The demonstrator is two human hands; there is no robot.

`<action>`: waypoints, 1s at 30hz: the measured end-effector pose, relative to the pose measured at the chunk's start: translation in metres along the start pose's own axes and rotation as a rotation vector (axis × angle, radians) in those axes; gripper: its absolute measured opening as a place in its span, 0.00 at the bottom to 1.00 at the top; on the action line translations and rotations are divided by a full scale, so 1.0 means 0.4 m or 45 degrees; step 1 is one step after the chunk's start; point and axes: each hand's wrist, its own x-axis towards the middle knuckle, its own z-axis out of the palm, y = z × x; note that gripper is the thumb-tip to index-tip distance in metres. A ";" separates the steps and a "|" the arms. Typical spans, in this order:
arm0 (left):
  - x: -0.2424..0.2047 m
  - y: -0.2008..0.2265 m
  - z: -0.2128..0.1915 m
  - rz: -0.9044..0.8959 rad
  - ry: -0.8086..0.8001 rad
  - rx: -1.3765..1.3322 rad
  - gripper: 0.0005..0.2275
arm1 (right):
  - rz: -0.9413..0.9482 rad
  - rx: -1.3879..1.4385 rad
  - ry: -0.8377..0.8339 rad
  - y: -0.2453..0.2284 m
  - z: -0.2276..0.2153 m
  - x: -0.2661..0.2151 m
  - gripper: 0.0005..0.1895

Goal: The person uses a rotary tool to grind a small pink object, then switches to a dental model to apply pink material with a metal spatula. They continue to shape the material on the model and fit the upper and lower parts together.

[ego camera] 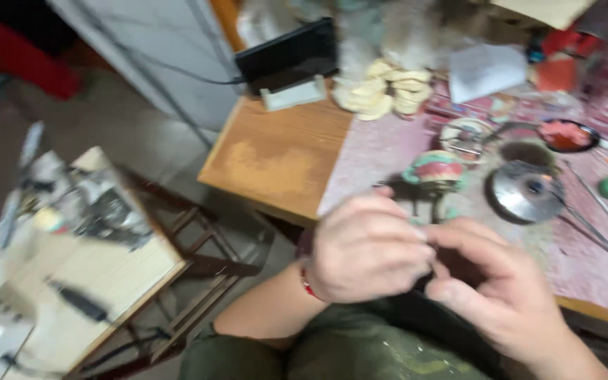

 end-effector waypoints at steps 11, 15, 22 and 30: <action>-0.084 0.197 -0.070 0.210 0.087 0.270 0.10 | 0.289 0.553 0.017 0.037 0.082 -0.139 0.04; -0.154 0.276 -0.082 0.139 0.103 0.266 0.08 | 0.271 0.692 -0.061 0.013 0.127 -0.185 0.04; -0.239 0.438 -0.126 0.025 0.194 0.427 0.11 | 0.153 0.995 -0.253 -0.043 0.231 -0.243 0.09; -0.311 0.578 -0.119 -0.164 0.330 0.839 0.05 | 0.009 0.792 -0.431 -0.106 0.297 -0.272 0.12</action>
